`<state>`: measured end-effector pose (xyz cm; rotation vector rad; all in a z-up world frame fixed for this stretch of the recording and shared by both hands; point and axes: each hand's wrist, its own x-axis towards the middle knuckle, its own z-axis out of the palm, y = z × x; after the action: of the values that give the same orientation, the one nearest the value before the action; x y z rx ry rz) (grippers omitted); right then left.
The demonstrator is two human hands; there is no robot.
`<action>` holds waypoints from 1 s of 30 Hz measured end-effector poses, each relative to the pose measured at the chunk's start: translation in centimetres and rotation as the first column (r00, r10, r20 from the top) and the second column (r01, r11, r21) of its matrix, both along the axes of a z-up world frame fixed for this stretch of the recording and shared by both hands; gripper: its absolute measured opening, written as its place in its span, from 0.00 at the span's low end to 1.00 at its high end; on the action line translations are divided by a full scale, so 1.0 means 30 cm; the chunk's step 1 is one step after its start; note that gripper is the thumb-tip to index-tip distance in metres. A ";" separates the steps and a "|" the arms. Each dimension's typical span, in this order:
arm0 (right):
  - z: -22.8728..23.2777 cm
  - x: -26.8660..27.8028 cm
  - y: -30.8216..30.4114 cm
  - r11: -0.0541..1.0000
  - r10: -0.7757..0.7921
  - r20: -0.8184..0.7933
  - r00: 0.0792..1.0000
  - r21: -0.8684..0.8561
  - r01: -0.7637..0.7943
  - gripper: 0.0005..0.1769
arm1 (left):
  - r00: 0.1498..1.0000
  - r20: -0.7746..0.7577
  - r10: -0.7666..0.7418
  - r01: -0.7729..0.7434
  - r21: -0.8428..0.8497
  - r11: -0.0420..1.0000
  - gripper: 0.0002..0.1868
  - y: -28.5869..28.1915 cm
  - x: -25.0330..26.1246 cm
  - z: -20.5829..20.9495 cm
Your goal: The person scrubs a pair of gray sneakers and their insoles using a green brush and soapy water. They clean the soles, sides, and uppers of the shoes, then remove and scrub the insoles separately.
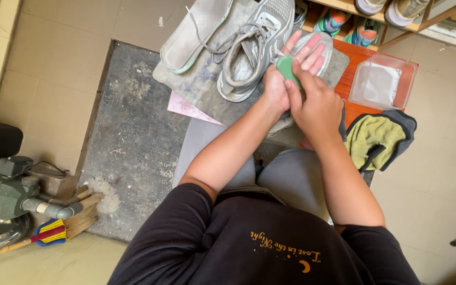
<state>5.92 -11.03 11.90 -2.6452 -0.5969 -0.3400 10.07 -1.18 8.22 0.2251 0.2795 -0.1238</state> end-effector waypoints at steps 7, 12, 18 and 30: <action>-0.038 -0.006 -0.014 0.996 -0.063 0.136 0.989 -0.048 0.070 0.19 | 0.999 -0.022 -0.049 0.047 -0.097 0.994 0.30 -0.005 -0.011 -0.063; -0.071 0.027 -0.055 0.982 -0.084 0.180 0.980 -0.155 0.112 0.20 | 0.999 0.025 -0.047 0.047 -0.024 0.999 0.30 -0.010 -0.004 -0.121; -0.039 -0.015 -0.047 0.999 -0.030 0.150 0.988 0.028 0.026 0.20 | 0.999 0.026 -0.044 0.048 -0.187 0.981 0.33 -0.017 0.059 -0.134; -0.084 0.018 -0.113 0.996 -0.081 0.167 0.983 -0.011 0.084 0.16 | 0.974 0.081 -0.211 0.209 0.037 0.977 0.37 -0.045 0.035 -0.201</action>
<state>6.45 -14.41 9.37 -2.6820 -0.5439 -0.5876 11.10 -2.53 2.18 0.2867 0.1729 -0.3197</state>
